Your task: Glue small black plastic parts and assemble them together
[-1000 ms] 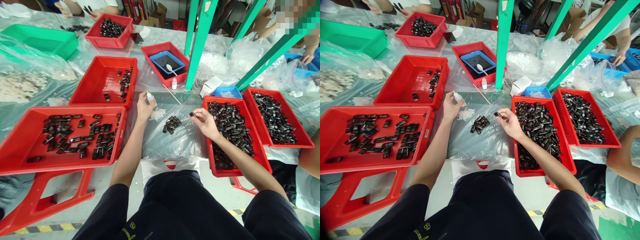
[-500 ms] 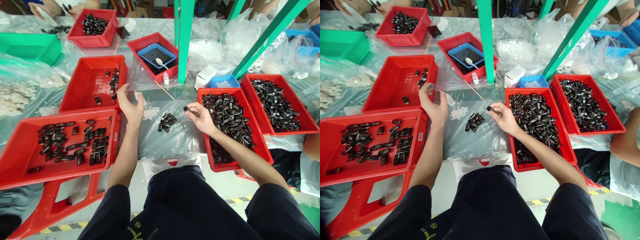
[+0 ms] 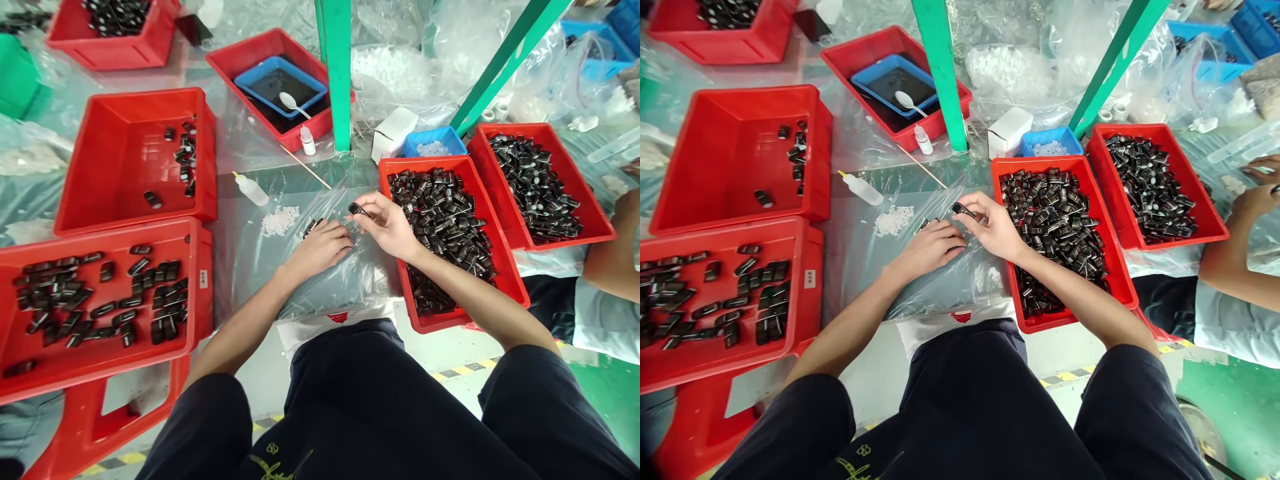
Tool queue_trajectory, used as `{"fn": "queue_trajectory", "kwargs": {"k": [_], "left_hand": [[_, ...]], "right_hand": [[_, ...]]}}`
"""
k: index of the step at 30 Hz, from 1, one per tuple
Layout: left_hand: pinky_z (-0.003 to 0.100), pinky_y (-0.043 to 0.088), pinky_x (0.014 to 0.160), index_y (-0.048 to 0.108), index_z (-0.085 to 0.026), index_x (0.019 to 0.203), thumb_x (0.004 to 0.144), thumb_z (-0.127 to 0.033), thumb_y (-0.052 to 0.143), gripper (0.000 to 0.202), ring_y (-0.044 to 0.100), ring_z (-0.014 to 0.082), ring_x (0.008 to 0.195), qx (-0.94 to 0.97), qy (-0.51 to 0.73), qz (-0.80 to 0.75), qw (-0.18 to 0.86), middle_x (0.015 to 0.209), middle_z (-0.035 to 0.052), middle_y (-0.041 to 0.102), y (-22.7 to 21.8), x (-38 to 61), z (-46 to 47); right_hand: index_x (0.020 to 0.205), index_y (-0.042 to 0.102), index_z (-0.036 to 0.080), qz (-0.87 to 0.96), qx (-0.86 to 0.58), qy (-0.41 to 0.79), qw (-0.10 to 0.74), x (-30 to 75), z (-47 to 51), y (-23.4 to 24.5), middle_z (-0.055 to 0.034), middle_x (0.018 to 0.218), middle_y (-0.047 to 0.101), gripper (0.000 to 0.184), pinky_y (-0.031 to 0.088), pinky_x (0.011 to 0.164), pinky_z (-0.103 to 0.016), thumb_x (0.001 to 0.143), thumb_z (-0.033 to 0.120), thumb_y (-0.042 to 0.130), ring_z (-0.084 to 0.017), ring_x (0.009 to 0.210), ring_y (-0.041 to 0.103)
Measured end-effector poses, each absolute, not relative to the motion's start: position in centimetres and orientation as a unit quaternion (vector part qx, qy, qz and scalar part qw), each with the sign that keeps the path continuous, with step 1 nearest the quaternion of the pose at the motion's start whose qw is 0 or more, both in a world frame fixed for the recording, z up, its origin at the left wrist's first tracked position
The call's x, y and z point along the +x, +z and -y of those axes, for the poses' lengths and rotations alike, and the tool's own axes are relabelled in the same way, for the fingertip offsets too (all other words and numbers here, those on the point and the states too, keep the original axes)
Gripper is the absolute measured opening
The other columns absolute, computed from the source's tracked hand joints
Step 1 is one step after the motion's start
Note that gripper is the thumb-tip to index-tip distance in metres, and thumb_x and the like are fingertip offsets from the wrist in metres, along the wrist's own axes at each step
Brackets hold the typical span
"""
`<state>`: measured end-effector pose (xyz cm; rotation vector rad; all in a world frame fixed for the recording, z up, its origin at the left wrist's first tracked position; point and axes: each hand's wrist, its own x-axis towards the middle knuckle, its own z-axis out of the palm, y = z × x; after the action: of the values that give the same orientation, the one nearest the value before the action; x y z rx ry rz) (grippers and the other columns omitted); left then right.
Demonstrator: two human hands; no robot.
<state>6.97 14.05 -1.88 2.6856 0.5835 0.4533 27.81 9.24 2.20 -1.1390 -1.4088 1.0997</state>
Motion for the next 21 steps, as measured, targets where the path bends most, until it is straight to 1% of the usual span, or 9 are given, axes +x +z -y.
{"fn": "queue_trajectory", "kwargs": {"k": [2, 4, 5, 7, 9, 11, 13, 16, 21], "left_hand": [[0.043, 0.048, 0.09, 0.081, -0.023, 0.099, 0.104, -0.032, 0.059, 0.023, 0.066, 0.0285, 0.1, 0.932, 0.197, -0.224, 0.207, 0.098, 0.0099, 0.076, -1.7, 6.9, -14.2], [0.042, 0.05, 0.09, 0.081, -0.024, 0.098, 0.103, -0.037, 0.063, 0.023, 0.067, 0.0265, 0.097, 0.884, 0.28, -0.258, 0.272, 0.099, 0.0091, 0.077, -1.4, 6.9, -14.4], [0.041, 0.051, 0.088, 0.081, -0.024, 0.097, 0.101, -0.04, 0.066, 0.023, 0.067, 0.025, 0.094, 0.845, 0.331, -0.279, 0.316, 0.099, 0.0082, 0.077, -1.2, 6.9, -14.5], [0.036, 0.051, 0.078, 0.082, -0.024, 0.094, 0.097, -0.05, 0.073, 0.027, 0.066, 0.0212, 0.085, 0.749, 0.417, -0.315, 0.407, 0.095, 0.0064, 0.076, -0.8, 7.0, -14.7], [0.032, 0.048, 0.07, 0.082, -0.023, 0.089, 0.09, -0.059, 0.079, 0.035, 0.063, 0.0178, 0.076, 0.666, 0.459, -0.334, 0.484, 0.09, 0.0048, 0.075, -0.4, 7.3, -14.6], [0.031, 0.047, 0.067, 0.082, -0.023, 0.086, 0.084, -0.064, 0.083, 0.041, 0.062, 0.0163, 0.072, 0.62, 0.469, -0.336, 0.532, 0.086, 0.004, 0.075, -0.2, 7.7, -14.3], [0.031, 0.049, 0.068, 0.083, -0.023, 0.084, 0.08, -0.066, 0.085, 0.043, 0.063, 0.0165, 0.073, 0.603, 0.469, -0.33, 0.554, 0.083, 0.0037, 0.075, -0.1, 8.1, -14.0], [0.032, 0.052, 0.072, 0.082, -0.023, 0.083, 0.078, -0.067, 0.087, 0.044, 0.067, 0.018, 0.076, 0.598, 0.466, -0.323, 0.566, 0.082, 0.0035, 0.076, 0.0, 8.4, -13.8], [0.033, 0.054, 0.074, 0.082, -0.023, 0.082, 0.076, -0.069, 0.086, 0.047, 0.069, 0.0185, 0.078, 0.592, 0.471, -0.328, 0.565, 0.084, 0.0039, 0.077, 0.2, 8.3, -13.8]], "right_hand": [[0.112, 0.058, 0.023, 0.581, -0.473, 0.447, 0.488, 27.8, -9.2, 2.2, -0.0049, 0.098, 0.078, 0.057, 0.054, 0.067, -0.029, 0.089, 0.073, 0.074, -0.016, 0.075, 0.069], [0.109, 0.058, 0.024, 0.586, -0.481, 0.439, 0.482, 27.9, -9.1, 2.3, -0.0042, 0.096, 0.077, 0.053, 0.05, 0.062, -0.028, 0.09, 0.07, 0.074, -0.015, 0.071, 0.066], [0.108, 0.058, 0.024, 0.591, -0.485, 0.434, 0.477, 27.9, -9.1, 2.4, -0.0037, 0.095, 0.077, 0.05, 0.047, 0.059, -0.028, 0.091, 0.067, 0.074, -0.014, 0.07, 0.064], [0.104, 0.057, 0.024, 0.606, -0.487, 0.426, 0.462, 27.9, -9.0, 2.6, -0.0032, 0.094, 0.076, 0.042, 0.041, 0.055, -0.028, 0.094, 0.061, 0.074, -0.013, 0.067, 0.06], [0.101, 0.057, 0.023, 0.626, -0.486, 0.417, 0.444, 27.8, -8.9, 2.8, -0.003, 0.093, 0.076, 0.035, 0.037, 0.054, -0.028, 0.095, 0.054, 0.073, -0.012, 0.064, 0.057], [0.1, 0.057, 0.023, 0.642, -0.489, 0.409, 0.427, 27.8, -8.8, 3.0, -0.0028, 0.093, 0.076, 0.031, 0.036, 0.053, -0.027, 0.096, 0.049, 0.073, -0.012, 0.062, 0.055], [0.101, 0.058, 0.022, 0.655, -0.489, 0.401, 0.414, 27.8, -8.8, 3.1, -0.0029, 0.093, 0.076, 0.029, 0.035, 0.052, -0.027, 0.096, 0.048, 0.072, -0.011, 0.062, 0.054], [0.101, 0.059, 0.022, 0.669, -0.485, 0.393, 0.403, 27.8, -8.7, 3.1, -0.0035, 0.094, 0.077, 0.027, 0.037, 0.054, -0.027, 0.096, 0.046, 0.071, -0.012, 0.064, 0.057], [0.101, 0.059, 0.022, 0.672, -0.491, 0.388, 0.397, 27.9, -8.7, 3.0, -0.0019, 0.091, 0.076, 0.03, 0.037, 0.055, -0.026, 0.097, 0.049, 0.07, -0.011, 0.062, 0.053]]}}
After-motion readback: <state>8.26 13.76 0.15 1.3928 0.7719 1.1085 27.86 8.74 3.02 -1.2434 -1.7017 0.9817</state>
